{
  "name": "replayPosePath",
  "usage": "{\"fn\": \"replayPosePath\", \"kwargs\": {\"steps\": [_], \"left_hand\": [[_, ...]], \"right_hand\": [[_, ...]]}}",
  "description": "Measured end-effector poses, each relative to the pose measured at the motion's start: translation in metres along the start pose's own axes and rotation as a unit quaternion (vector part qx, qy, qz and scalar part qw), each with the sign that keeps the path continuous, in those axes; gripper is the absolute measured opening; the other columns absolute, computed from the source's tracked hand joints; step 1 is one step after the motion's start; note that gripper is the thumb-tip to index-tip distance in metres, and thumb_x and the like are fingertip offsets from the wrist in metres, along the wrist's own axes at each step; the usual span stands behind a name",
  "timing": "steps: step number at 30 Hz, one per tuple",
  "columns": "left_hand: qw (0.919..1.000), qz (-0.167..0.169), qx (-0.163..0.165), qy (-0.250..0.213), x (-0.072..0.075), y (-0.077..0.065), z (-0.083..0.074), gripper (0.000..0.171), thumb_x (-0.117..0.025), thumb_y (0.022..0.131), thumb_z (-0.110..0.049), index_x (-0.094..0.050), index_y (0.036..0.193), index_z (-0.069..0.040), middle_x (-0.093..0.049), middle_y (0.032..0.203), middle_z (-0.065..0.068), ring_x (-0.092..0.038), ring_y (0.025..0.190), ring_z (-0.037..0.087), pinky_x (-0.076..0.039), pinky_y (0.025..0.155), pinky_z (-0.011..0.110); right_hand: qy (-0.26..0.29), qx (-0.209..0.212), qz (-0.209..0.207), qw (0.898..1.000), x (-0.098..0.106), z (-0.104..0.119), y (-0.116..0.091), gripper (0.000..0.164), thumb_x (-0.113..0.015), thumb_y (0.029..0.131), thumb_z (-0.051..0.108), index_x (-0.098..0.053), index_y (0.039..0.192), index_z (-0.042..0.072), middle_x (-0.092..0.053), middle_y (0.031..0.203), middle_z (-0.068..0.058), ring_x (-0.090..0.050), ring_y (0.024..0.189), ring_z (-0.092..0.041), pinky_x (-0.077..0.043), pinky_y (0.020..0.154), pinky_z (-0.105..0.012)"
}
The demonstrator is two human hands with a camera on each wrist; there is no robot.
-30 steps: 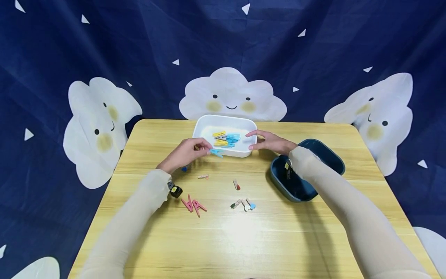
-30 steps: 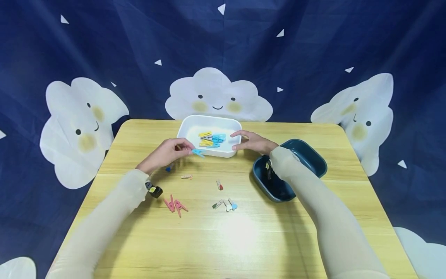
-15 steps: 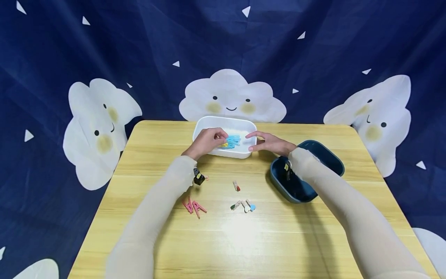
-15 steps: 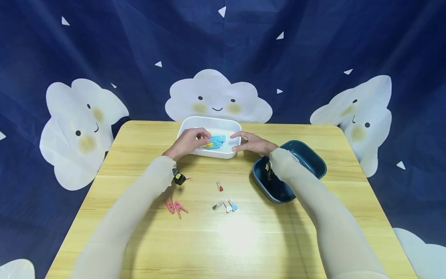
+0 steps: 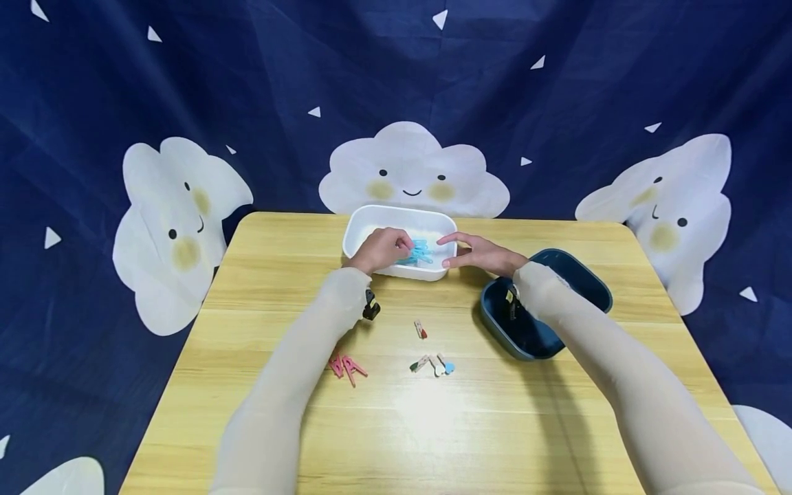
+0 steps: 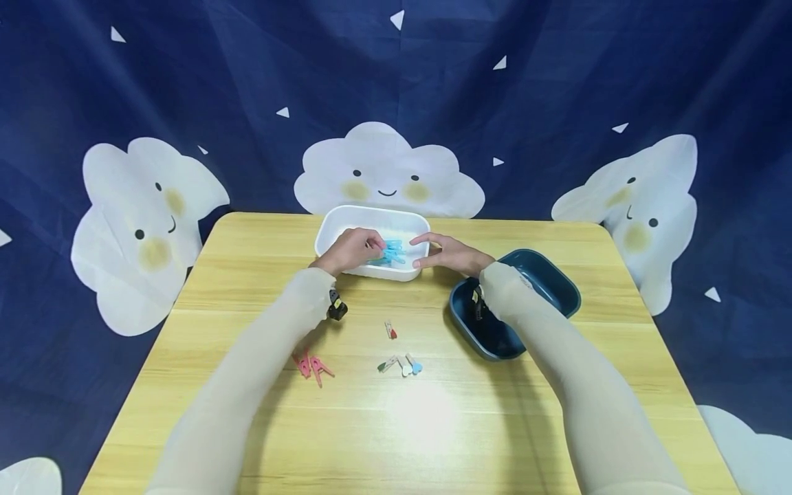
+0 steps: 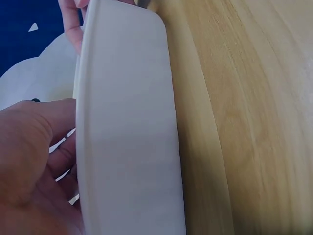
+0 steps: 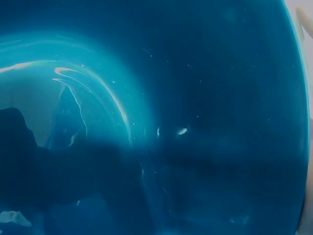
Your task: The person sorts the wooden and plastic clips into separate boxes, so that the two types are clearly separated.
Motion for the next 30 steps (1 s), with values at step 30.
{"fn": "replayPosePath", "kwargs": {"steps": [30], "left_hand": [[0.9988,0.025,0.030,0.030,-0.016,0.010,-0.004,0.015,-0.069,0.103,-0.010,-0.078,0.115,-0.012,-0.076,0.114,0.005,-0.067,0.107,0.022,-0.054,0.102,0.040]], "right_hand": [[0.000,0.000,-0.003,1.000,-0.001,-0.001,0.000,0.065,-0.078,0.101,0.033,-0.051,0.159,0.019,-0.024,0.179,-0.013,-0.023,0.163,-0.038,-0.012,0.134,-0.066]]}}
Point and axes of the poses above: each hand's wrist, its own y-axis towards the middle knuckle, its own x-axis out of the back of the hand, z = x × y, the point moved 5 cm from there along y, towards the middle knuckle
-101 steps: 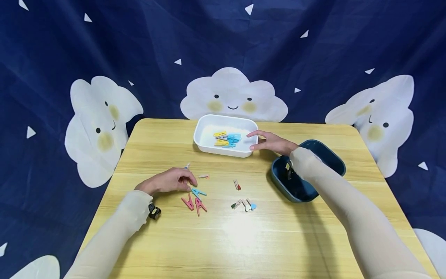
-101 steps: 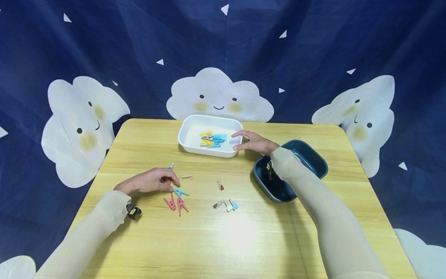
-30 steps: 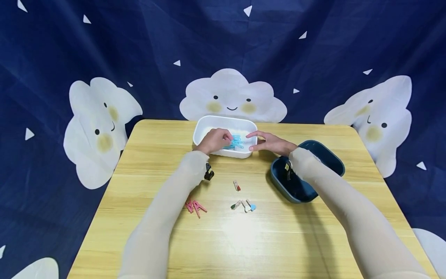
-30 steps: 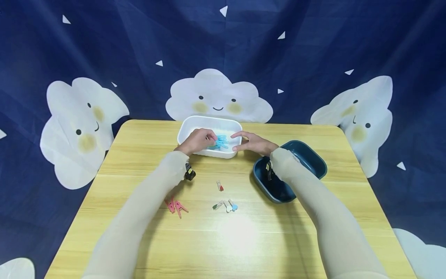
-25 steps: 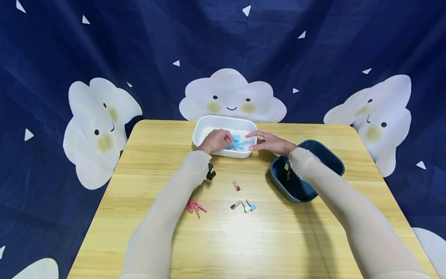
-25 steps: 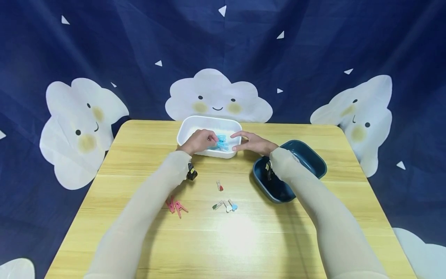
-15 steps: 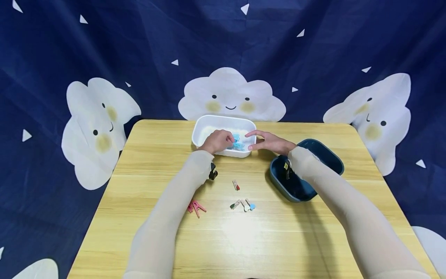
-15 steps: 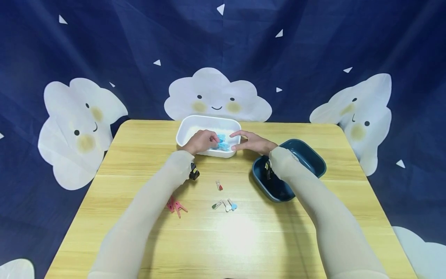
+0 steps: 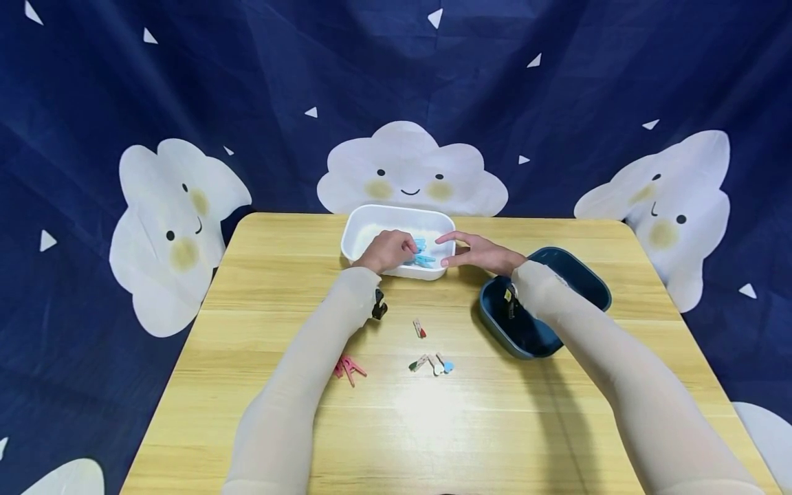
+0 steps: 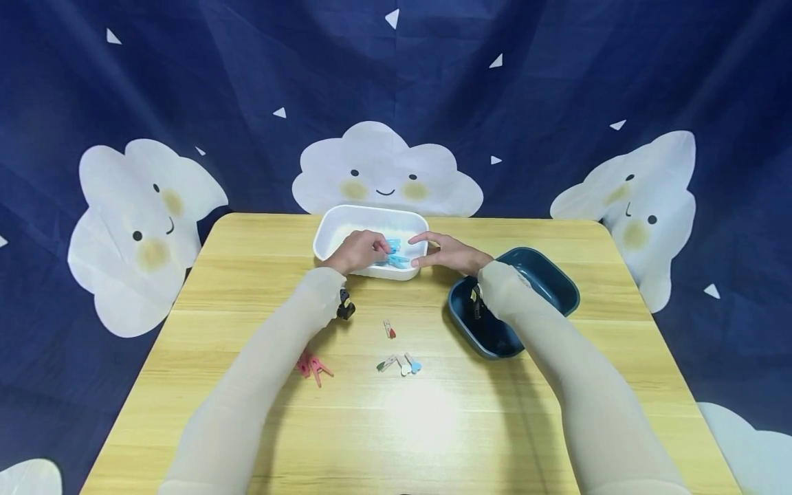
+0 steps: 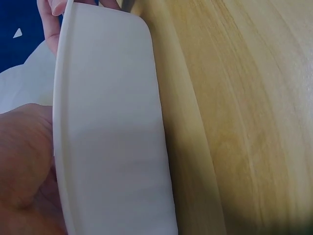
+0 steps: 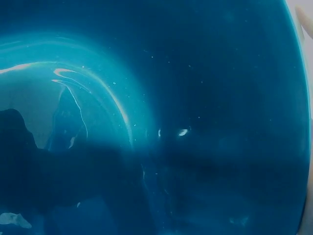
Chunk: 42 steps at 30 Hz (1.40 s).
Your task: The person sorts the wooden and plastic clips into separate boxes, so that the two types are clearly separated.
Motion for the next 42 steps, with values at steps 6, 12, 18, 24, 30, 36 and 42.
{"fn": "replayPosePath", "kwargs": {"steps": [6,12,18,24,30,36,42], "left_hand": [[0.9992,-0.016,-0.018,-0.033,0.009,-0.005,0.001,0.018,-0.067,0.104,-0.011,-0.079,0.118,-0.009,-0.077,0.116,0.007,-0.068,0.110,0.023,-0.053,0.105,0.040],[0.9959,-0.030,-0.029,-0.080,0.021,-0.014,0.008,0.018,-0.070,0.105,-0.015,-0.078,0.119,-0.006,-0.076,0.113,0.008,-0.067,0.109,0.025,-0.053,0.103,0.041],[0.9930,-0.034,-0.054,-0.100,0.025,-0.025,0.018,0.021,-0.070,0.107,-0.017,-0.078,0.122,-0.005,-0.075,0.114,0.008,-0.066,0.109,0.025,-0.053,0.102,0.042],[0.9886,-0.032,-0.088,-0.118,0.032,-0.041,0.021,0.022,-0.069,0.108,-0.020,-0.078,0.123,-0.006,-0.076,0.117,0.007,-0.066,0.107,0.025,-0.054,0.099,0.042],[0.9868,-0.028,-0.091,-0.131,0.035,-0.057,0.022,0.021,-0.069,0.109,-0.022,-0.078,0.122,-0.008,-0.075,0.116,0.005,-0.064,0.103,0.023,-0.052,0.090,0.037],[0.9880,-0.017,-0.077,-0.133,0.036,-0.070,0.028,0.022,-0.070,0.109,-0.025,-0.078,0.123,-0.010,-0.075,0.114,0.003,-0.063,0.106,0.023,-0.051,0.092,0.038],[0.9887,-0.010,-0.079,-0.127,0.038,-0.086,0.035,0.017,-0.070,0.109,-0.027,-0.079,0.121,-0.017,-0.074,0.114,0.000,-0.065,0.105,0.023,-0.053,0.093,0.041]], "right_hand": [[0.003,0.001,0.002,1.000,0.000,0.000,0.001,0.066,-0.078,0.101,0.034,-0.051,0.159,0.019,-0.023,0.179,-0.012,-0.021,0.164,-0.037,-0.012,0.134,-0.065],[0.010,-0.003,0.004,1.000,-0.001,0.000,0.001,0.066,-0.077,0.101,0.034,-0.050,0.159,0.018,-0.015,0.182,-0.010,-0.015,0.168,-0.041,-0.009,0.134,-0.068],[0.013,-0.005,0.004,1.000,-0.001,-0.001,0.000,0.069,-0.080,0.099,0.035,-0.050,0.160,0.018,-0.016,0.182,-0.010,-0.016,0.167,-0.040,-0.010,0.134,-0.066],[0.011,-0.007,0.002,1.000,0.000,-0.002,0.001,0.070,-0.080,0.099,0.037,-0.051,0.159,0.019,-0.016,0.182,-0.009,-0.016,0.168,-0.040,-0.010,0.134,-0.066],[0.008,-0.007,0.001,1.000,0.001,-0.001,0.002,0.069,-0.080,0.099,0.036,-0.051,0.159,0.019,-0.017,0.182,-0.010,-0.014,0.168,-0.039,-0.009,0.134,-0.068],[0.003,-0.010,0.000,1.000,0.001,-0.001,0.000,0.069,-0.079,0.099,0.036,-0.051,0.160,0.018,-0.017,0.182,-0.010,-0.013,0.168,-0.039,-0.008,0.134,-0.068],[-0.002,-0.002,0.003,1.000,0.001,-0.001,0.001,0.069,-0.080,0.099,0.037,-0.051,0.160,0.020,-0.019,0.181,-0.010,-0.014,0.168,-0.040,-0.009,0.133,-0.068]]}}
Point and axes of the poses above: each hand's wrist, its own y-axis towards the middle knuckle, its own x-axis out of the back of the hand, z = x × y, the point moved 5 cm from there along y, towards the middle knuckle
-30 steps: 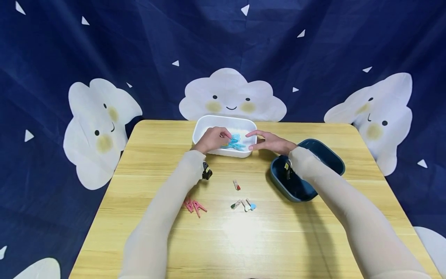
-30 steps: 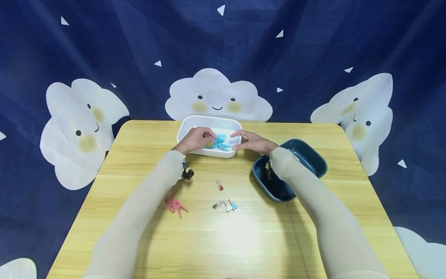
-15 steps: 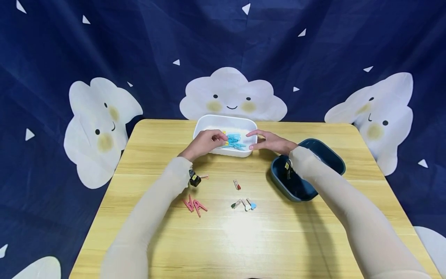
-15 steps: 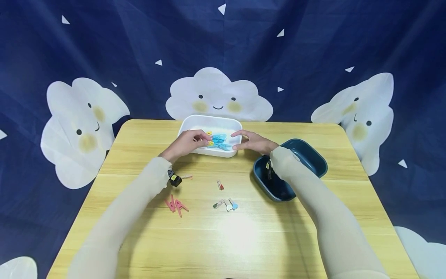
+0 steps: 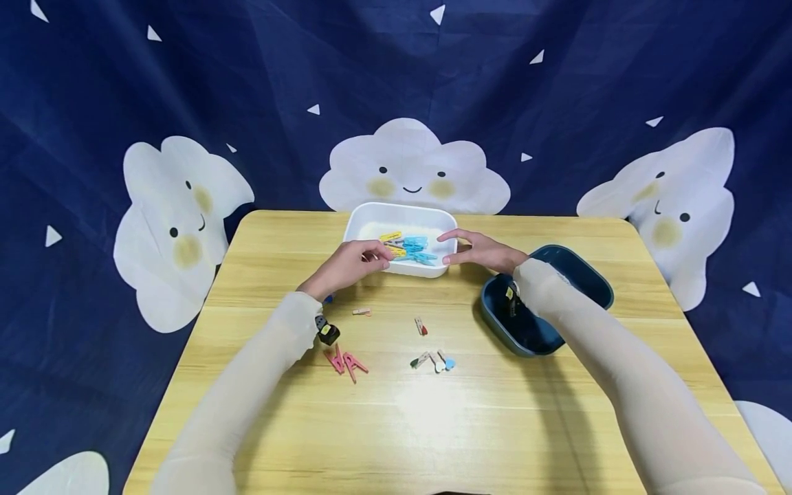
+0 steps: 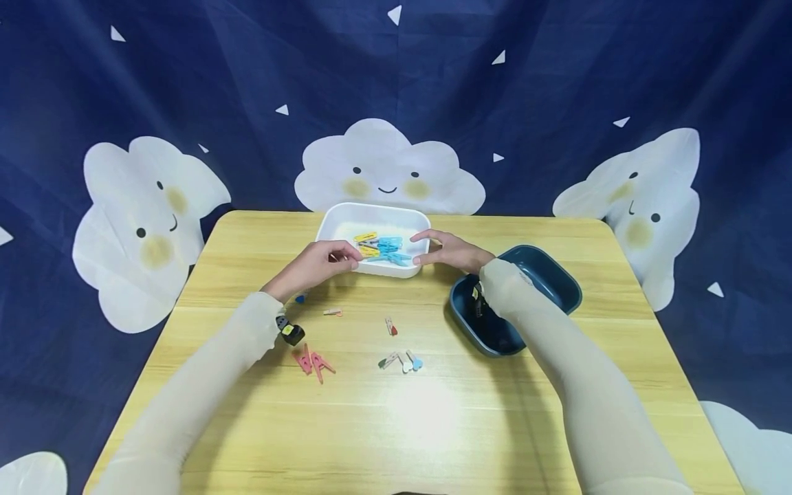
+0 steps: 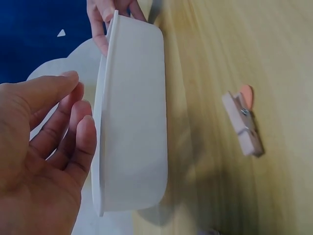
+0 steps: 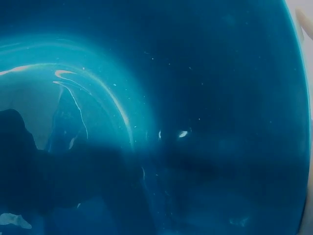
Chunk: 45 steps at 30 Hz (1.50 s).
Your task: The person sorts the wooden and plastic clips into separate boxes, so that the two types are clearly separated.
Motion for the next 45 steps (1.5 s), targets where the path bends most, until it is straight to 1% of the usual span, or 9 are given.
{"fn": "replayPosePath", "kwargs": {"steps": [4,10,17,20,25,29,34,40,45], "left_hand": [[0.9999,0.011,0.006,-0.011,0.002,-0.013,0.003,0.016,-0.071,0.108,-0.028,-0.079,0.119,-0.019,-0.074,0.111,-0.001,-0.065,0.103,0.021,-0.054,0.092,0.039],[0.9993,0.034,0.008,-0.012,0.002,-0.031,0.014,0.024,-0.072,0.108,-0.025,-0.078,0.126,-0.012,-0.074,0.107,0.001,-0.064,0.099,0.020,-0.053,0.088,0.037],[0.9968,0.079,-0.006,0.000,0.002,-0.051,0.027,0.022,-0.070,0.108,-0.017,-0.077,0.127,-0.010,-0.078,0.115,0.002,-0.067,0.104,0.019,-0.054,0.094,0.037],[0.9943,0.106,-0.002,-0.006,0.002,-0.061,0.034,0.022,-0.071,0.106,-0.015,-0.076,0.127,-0.010,-0.078,0.120,0.004,-0.067,0.106,0.019,-0.053,0.095,0.035],[0.9886,0.148,0.000,-0.029,0.002,-0.078,0.047,0.019,-0.074,0.104,-0.012,-0.076,0.123,-0.007,-0.077,0.113,0.007,-0.066,0.101,0.021,-0.054,0.087,0.030],[0.9824,0.182,0.004,-0.042,0.001,-0.090,0.056,0.018,-0.073,0.104,-0.010,-0.075,0.121,-0.005,-0.077,0.113,0.010,-0.066,0.099,0.021,-0.054,0.087,0.026],[0.9753,0.215,0.030,-0.041,-0.002,-0.104,0.067,0.017,-0.073,0.103,-0.010,-0.078,0.119,-0.012,-0.076,0.111,0.007,-0.065,0.097,0.019,-0.053,0.087,0.027],[0.9727,0.228,0.031,-0.029,-0.007,-0.113,0.071,0.017,-0.075,0.102,-0.011,-0.079,0.117,-0.018,-0.076,0.110,0.000,-0.066,0.093,0.016,-0.054,0.085,0.027],[0.9753,0.219,0.015,-0.026,-0.010,-0.117,0.070,0.014,-0.075,0.102,-0.009,-0.079,0.113,-0.015,-0.074,0.104,0.002,-0.062,0.086,0.014,-0.052,0.079,0.025]], "right_hand": [[-0.005,-0.001,0.000,1.000,0.000,0.002,-0.001,0.069,-0.079,0.099,0.039,-0.051,0.160,0.020,-0.021,0.181,-0.011,-0.016,0.167,-0.038,-0.010,0.133,-0.068],[0.002,-0.002,-0.002,1.000,0.001,0.000,-0.001,0.067,-0.079,0.099,0.037,-0.052,0.158,0.021,-0.020,0.181,-0.010,-0.016,0.167,-0.038,-0.009,0.134,-0.067],[0.003,-0.009,-0.001,1.000,0.000,-0.001,0.000,0.069,-0.080,0.099,0.038,-0.051,0.159,0.020,-0.019,0.181,-0.011,-0.017,0.166,-0.038,-0.009,0.133,-0.068],[0.002,-0.008,-0.002,1.000,0.000,0.000,-0.001,0.069,-0.080,0.099,0.038,-0.051,0.160,0.020,-0.019,0.181,-0.011,-0.017,0.166,-0.038,-0.009,0.133,-0.068],[0.002,-0.006,-0.002,1.000,0.001,0.000,-0.001,0.068,-0.079,0.100,0.036,-0.051,0.160,0.020,-0.021,0.180,-0.012,-0.018,0.165,-0.037,-0.009,0.133,-0.067],[0.001,-0.006,-0.002,1.000,0.001,-0.001,0.000,0.068,-0.079,0.100,0.036,-0.051,0.160,0.019,-0.021,0.181,-0.011,-0.017,0.166,-0.036,-0.009,0.134,-0.066],[0.004,-0.004,-0.004,1.000,0.001,-0.001,-0.001,0.070,-0.080,0.099,0.036,-0.051,0.160,0.018,-0.020,0.181,-0.010,-0.015,0.168,-0.036,-0.010,0.134,-0.065],[0.003,-0.010,-0.006,1.000,0.000,0.000,-0.002,0.070,-0.081,0.098,0.038,-0.051,0.159,0.020,-0.020,0.181,-0.011,-0.016,0.167,-0.035,-0.009,0.134,-0.065],[0.007,-0.013,-0.004,1.000,0.000,0.000,-0.002,0.068,-0.080,0.099,0.037,-0.051,0.159,0.021,-0.018,0.182,-0.008,-0.015,0.168,-0.038,-0.010,0.135,-0.065]]}}
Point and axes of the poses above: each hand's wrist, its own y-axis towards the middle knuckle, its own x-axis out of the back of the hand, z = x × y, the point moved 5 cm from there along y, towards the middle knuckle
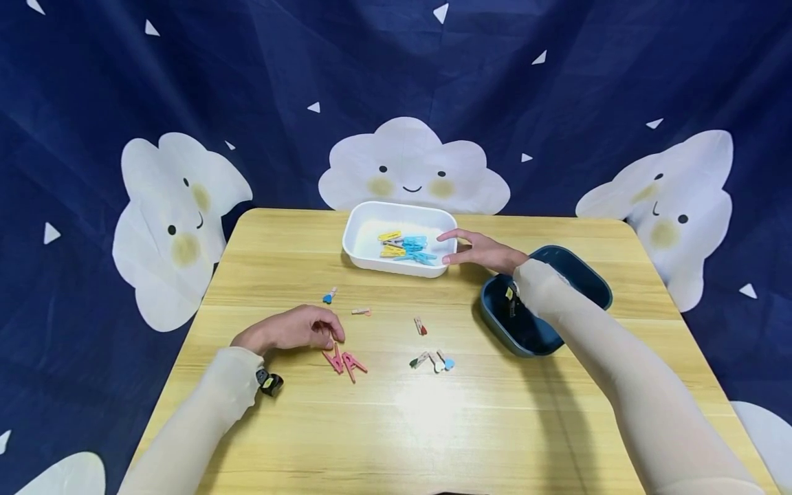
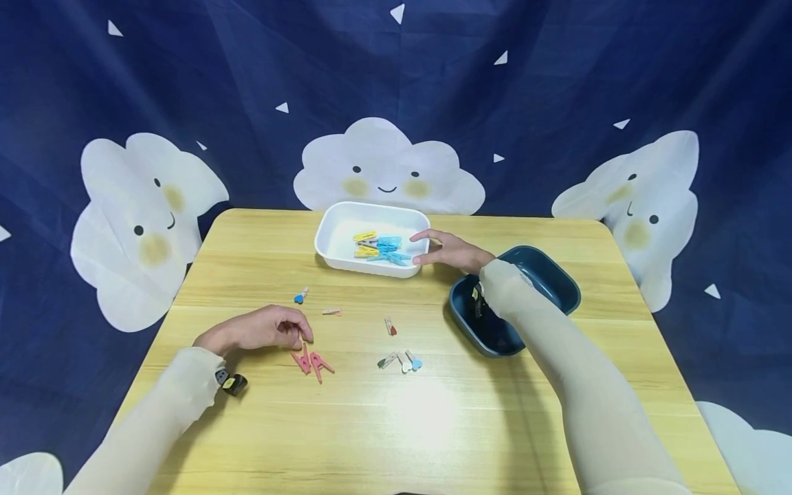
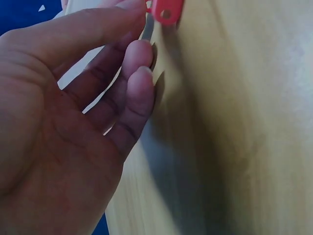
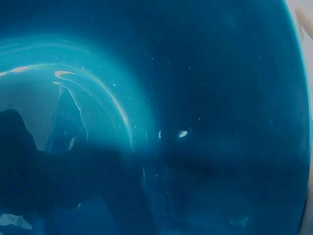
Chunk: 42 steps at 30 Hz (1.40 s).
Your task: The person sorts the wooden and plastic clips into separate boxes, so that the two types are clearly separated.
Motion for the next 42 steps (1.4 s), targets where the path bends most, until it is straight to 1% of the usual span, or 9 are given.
{"fn": "replayPosePath", "kwargs": {"steps": [6,10,14,18,24,28,32,36,42], "left_hand": [[0.9989,-0.020,-0.019,0.038,-0.006,-0.001,-0.002,0.012,-0.075,0.101,-0.006,-0.078,0.104,-0.017,-0.072,0.099,-0.002,-0.060,0.083,0.011,-0.051,0.075,0.024],[0.9974,-0.030,-0.016,0.063,-0.008,-0.001,-0.002,0.016,-0.074,0.102,-0.005,-0.078,0.100,-0.021,-0.070,0.099,-0.005,-0.060,0.086,0.011,-0.051,0.078,0.025],[0.9969,-0.027,-0.015,0.072,-0.009,0.000,0.000,0.017,-0.074,0.102,-0.006,-0.078,0.098,-0.021,-0.070,0.098,-0.005,-0.060,0.086,0.011,-0.051,0.078,0.025],[0.9974,-0.025,-0.013,0.066,-0.009,0.000,0.000,0.015,-0.075,0.102,-0.008,-0.078,0.098,-0.021,-0.071,0.096,-0.006,-0.061,0.085,0.010,-0.052,0.077,0.025],[0.9993,-0.024,-0.006,0.028,-0.004,-0.001,-0.001,0.006,-0.074,0.104,-0.012,-0.078,0.103,-0.017,-0.071,0.096,-0.004,-0.061,0.084,0.013,-0.051,0.077,0.026],[0.9991,-0.041,-0.003,0.001,0.003,0.001,0.000,0.004,-0.075,0.104,-0.015,-0.078,0.105,-0.017,-0.071,0.097,-0.001,-0.061,0.086,0.015,-0.050,0.079,0.026],[0.9969,-0.071,-0.007,-0.031,0.016,0.006,-0.002,0.006,-0.075,0.103,-0.013,-0.077,0.108,-0.016,-0.076,0.106,0.002,-0.066,0.096,0.019,-0.053,0.086,0.028],[0.9932,-0.107,-0.021,-0.040,0.032,0.017,-0.012,0.009,-0.072,0.105,-0.010,-0.077,0.112,-0.013,-0.077,0.111,0.003,-0.068,0.104,0.020,-0.053,0.090,0.029],[0.9853,-0.157,-0.038,-0.055,0.053,0.038,-0.032,0.012,-0.074,0.106,-0.017,-0.077,0.115,-0.010,-0.075,0.109,0.004,-0.064,0.098,0.021,-0.052,0.085,0.026]], "right_hand": [[0.002,0.001,0.002,1.000,0.000,-0.001,0.000,0.068,-0.079,0.100,0.036,-0.051,0.160,0.021,-0.017,0.182,-0.007,-0.014,0.169,-0.039,-0.009,0.135,-0.066],[-0.001,0.000,-0.001,1.000,0.000,-0.001,0.000,0.068,-0.080,0.099,0.038,-0.052,0.159,0.023,-0.018,0.182,-0.008,-0.015,0.168,-0.038,-0.010,0.134,-0.066],[0.001,0.003,0.000,1.000,0.000,0.000,0.000,0.068,-0.080,0.099,0.037,-0.051,0.159,0.021,-0.019,0.181,-0.010,-0.016,0.167,-0.038,-0.010,0.134,-0.066],[0.002,0.007,0.000,1.000,-0.001,0.000,-0.001,0.068,-0.079,0.100,0.036,-0.051,0.159,0.020,-0.019,0.181,-0.010,-0.017,0.167,-0.037,-0.011,0.134,-0.065],[0.001,0.010,-0.001,1.000,-0.001,0.001,-0.002,0.069,-0.080,0.099,0.037,-0.051,0.159,0.022,-0.021,0.180,-0.010,-0.019,0.166,-0.036,-0.012,0.134,-0.065],[-0.002,0.008,-0.002,1.000,0.000,0.001,-0.001,0.066,-0.079,0.100,0.036,-0.052,0.159,0.023,-0.022,0.180,-0.009,-0.020,0.165,-0.036,-0.011,0.134,-0.065],[-0.005,0.006,-0.001,1.000,0.001,0.000,0.000,0.066,-0.078,0.100,0.036,-0.052,0.159,0.023,-0.021,0.180,-0.009,-0.019,0.165,-0.035,-0.011,0.134,-0.066],[-0.003,0.006,0.000,1.000,0.001,-0.001,0.000,0.068,-0.080,0.099,0.037,-0.051,0.159,0.022,-0.021,0.180,-0.010,-0.019,0.165,-0.036,-0.010,0.134,-0.066],[0.002,0.005,0.003,1.000,0.001,-0.001,0.001,0.070,-0.080,0.099,0.037,-0.051,0.160,0.020,-0.019,0.181,-0.010,-0.018,0.166,-0.037,-0.010,0.134,-0.066]]}}
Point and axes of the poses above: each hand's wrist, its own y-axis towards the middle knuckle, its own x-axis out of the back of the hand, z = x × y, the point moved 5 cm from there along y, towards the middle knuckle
